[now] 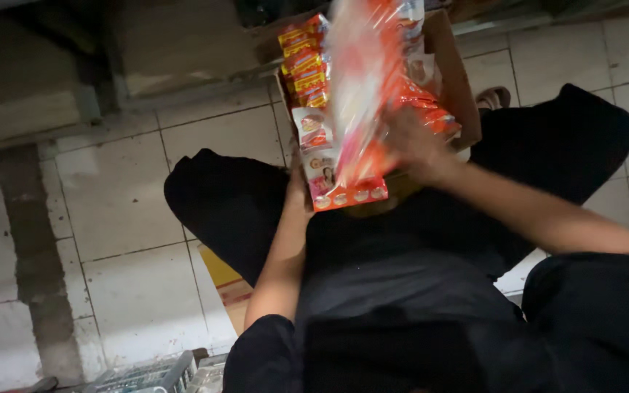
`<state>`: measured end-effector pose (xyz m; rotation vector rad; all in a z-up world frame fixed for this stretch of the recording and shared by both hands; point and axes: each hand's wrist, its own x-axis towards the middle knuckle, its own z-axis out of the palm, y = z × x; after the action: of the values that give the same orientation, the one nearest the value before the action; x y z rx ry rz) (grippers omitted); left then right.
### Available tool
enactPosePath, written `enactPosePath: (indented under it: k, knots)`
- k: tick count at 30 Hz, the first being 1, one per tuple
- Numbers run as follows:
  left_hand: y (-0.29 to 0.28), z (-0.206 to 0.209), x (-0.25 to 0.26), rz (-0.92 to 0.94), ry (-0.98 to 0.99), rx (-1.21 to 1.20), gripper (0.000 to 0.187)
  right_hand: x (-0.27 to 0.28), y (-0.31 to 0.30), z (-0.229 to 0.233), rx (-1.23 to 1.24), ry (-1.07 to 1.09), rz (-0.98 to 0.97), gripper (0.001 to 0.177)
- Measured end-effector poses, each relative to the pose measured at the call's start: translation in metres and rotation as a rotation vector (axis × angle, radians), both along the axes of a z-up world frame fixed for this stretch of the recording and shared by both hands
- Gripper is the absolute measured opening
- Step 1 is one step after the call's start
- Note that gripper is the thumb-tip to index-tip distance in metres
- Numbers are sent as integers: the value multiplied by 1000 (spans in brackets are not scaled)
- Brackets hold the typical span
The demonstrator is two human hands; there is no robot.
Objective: The person sits on the floor and organizes snack packets from a cardboard box into a red plastic basket. They handle multiple packets of blue and orange snacks, arranging them neatly before placing them into the basket. The person then moves the basket and walks through the store aisle.
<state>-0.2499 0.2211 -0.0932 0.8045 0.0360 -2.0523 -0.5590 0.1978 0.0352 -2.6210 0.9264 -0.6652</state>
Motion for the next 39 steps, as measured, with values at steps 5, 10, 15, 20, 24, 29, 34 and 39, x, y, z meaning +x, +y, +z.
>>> enactPosePath:
  k: [5,10,15,20,24,29,34,39]
  knots:
    - [25,25,7,54,-54,40,57,64,34,25,214,332,334,65]
    - [33,15,12,100,-419,-81,46,48,-23,13,620,210,-102,55]
    - [31,20,9,179,-556,-191,43,47,-130,-57,249,237,-607,80]
    - [41,10,16,224,-475,-266,47,35,-157,-97,494,535,-786,90]
    - [35,9,17,267,-467,-294,52,-2,-153,-101,561,626,-707,76]
    - [12,35,20,145,-655,-290,47,-72,-138,-82,583,277,-773,51]
    - [-12,27,42,49,-947,-283,39,-92,-117,16,744,-459,-879,33]
    - [-15,-44,46,236,-789,-256,46,3,-31,51,250,-504,-535,60]
